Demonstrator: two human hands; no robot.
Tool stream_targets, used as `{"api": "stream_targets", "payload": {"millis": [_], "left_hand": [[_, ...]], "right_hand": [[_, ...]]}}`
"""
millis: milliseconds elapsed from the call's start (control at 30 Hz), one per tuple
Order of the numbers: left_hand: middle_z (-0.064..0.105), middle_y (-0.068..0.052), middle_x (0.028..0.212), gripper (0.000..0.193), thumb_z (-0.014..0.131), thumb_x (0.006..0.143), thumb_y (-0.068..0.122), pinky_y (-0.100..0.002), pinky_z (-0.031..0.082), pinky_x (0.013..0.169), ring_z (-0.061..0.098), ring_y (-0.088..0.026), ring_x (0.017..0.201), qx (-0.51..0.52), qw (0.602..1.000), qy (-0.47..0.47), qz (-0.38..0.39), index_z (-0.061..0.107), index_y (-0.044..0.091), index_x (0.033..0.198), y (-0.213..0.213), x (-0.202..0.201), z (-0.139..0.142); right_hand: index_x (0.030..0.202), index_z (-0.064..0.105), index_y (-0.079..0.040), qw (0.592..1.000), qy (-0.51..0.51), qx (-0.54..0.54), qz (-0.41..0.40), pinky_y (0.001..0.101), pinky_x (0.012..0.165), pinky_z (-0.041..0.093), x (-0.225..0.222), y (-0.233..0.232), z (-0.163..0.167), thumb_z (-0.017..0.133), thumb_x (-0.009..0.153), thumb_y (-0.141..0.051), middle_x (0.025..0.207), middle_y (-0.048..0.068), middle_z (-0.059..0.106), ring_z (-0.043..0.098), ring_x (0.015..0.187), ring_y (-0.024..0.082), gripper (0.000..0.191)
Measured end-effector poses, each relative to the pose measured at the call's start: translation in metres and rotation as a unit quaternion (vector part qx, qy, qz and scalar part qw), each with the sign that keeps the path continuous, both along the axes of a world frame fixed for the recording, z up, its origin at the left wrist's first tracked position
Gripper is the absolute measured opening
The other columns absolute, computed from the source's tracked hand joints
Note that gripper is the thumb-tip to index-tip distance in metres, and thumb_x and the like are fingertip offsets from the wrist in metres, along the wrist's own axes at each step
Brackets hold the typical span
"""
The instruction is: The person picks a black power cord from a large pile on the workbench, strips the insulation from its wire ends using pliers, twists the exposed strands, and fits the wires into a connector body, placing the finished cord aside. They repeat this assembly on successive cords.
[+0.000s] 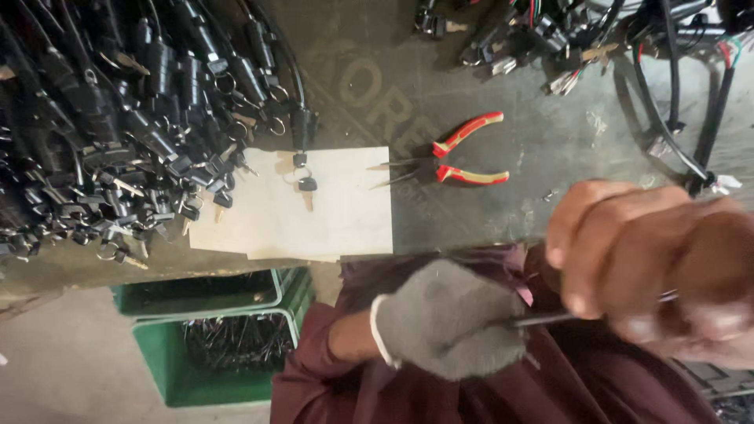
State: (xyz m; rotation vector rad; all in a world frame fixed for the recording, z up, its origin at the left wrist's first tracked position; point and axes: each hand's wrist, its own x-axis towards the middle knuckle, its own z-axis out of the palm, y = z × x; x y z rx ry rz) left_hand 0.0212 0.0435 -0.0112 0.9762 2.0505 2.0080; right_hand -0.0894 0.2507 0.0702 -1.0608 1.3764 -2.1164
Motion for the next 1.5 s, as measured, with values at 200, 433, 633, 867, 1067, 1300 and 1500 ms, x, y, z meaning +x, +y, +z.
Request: {"api": "stream_targets", "payload": {"millis": [200, 433, 633, 867, 1067, 1300, 1500], "left_hand": [[0.066, -0.008, 0.099, 0.016, 0.069, 0.097, 0.019, -0.044, 0.048, 0.101, 0.066, -0.024, 0.09, -0.009, 0.997, 0.007, 0.077, 0.062, 0.01, 0.107, -0.026, -0.034, -0.018], [0.068, -0.006, 0.104, 0.022, 0.067, 0.107, 0.019, -0.029, 0.049, 0.09, 0.06, -0.014, 0.092, 0.267, 0.873, -0.399, 0.091, 0.066, 0.002, 0.121, -0.068, -0.024, -0.052], [0.067, -0.011, 0.132, 0.014, 0.071, 0.098, 0.009, -0.032, 0.054, 0.1, 0.066, -0.019, 0.12, -0.028, 0.932, -0.145, 0.33, 0.073, 0.007, 0.112, -0.062, -0.024, -0.05], [0.064, -0.005, 0.121, 0.057, 0.088, 0.077, 0.019, -0.031, 0.054, 0.094, 0.061, -0.015, 0.109, 0.091, 0.855, -0.264, 0.437, 0.059, 0.01, 0.125, -0.041, -0.015, -0.05], [0.076, -0.007, 0.111, 0.03, 0.092, 0.082, 0.025, -0.042, 0.053, 0.101, 0.07, -0.031, 0.114, -0.262, 0.908, -0.054, 0.321, 0.079, 0.009, 0.103, -0.064, -0.027, -0.036], [0.071, -0.01, 0.125, 0.032, 0.085, 0.088, 0.027, -0.04, 0.054, 0.103, 0.067, -0.03, 0.121, -0.21, 0.912, -0.084, 0.343, 0.073, 0.011, 0.113, -0.051, -0.029, -0.033], [0.071, -0.008, 0.118, 0.032, 0.078, 0.09, 0.027, -0.042, 0.047, 0.103, 0.064, -0.033, 0.113, -0.258, 0.889, -0.043, 0.377, 0.069, 0.01, 0.116, -0.031, -0.032, -0.024]], "right_hand": [[0.094, 0.055, -0.027, 0.961, -0.087, -0.134, -0.226, 0.0334, 0.071, 0.049, 0.0, 0.022, -0.078, 0.059, 0.1, -0.04, 0.074, -0.013, 0.059, 0.06, 0.067, 0.009, 0.014], [0.155, 0.035, 0.005, 0.905, 0.152, 0.33, -0.219, 0.0446, 0.123, 0.032, -0.004, -0.055, -0.128, 0.035, 0.113, -0.023, 0.154, 0.025, 0.045, 0.04, 0.147, 0.034, 0.05], [0.148, 0.052, 0.001, 0.917, -0.251, 0.31, -0.016, 0.0312, 0.092, 0.045, 0.041, -0.061, -0.17, 0.052, 0.108, -0.028, 0.119, 0.013, 0.058, 0.052, 0.104, 0.016, 0.049], [0.142, 0.044, -0.001, 0.972, 0.007, 0.213, -0.097, 0.0342, 0.102, 0.045, 0.025, -0.064, -0.144, 0.056, 0.104, -0.007, 0.129, 0.011, 0.055, 0.054, 0.113, 0.021, 0.04], [0.139, 0.049, 0.0, 0.937, 0.19, 0.259, -0.135, 0.0426, 0.087, 0.047, 0.023, -0.058, -0.153, 0.064, 0.088, 0.009, 0.111, 0.017, 0.058, 0.056, 0.097, 0.035, 0.053], [0.139, 0.051, 0.002, 0.947, 0.053, 0.281, -0.149, 0.0352, 0.072, 0.046, 0.038, -0.061, -0.155, 0.059, 0.098, -0.007, 0.095, 0.007, 0.057, 0.056, 0.079, 0.021, 0.043], [0.105, 0.061, -0.001, 0.939, -0.232, 0.247, -0.063, 0.0268, 0.059, 0.035, 0.03, -0.062, -0.157, 0.055, 0.102, -0.016, 0.078, -0.006, 0.05, 0.044, 0.07, 0.006, 0.017]]}}
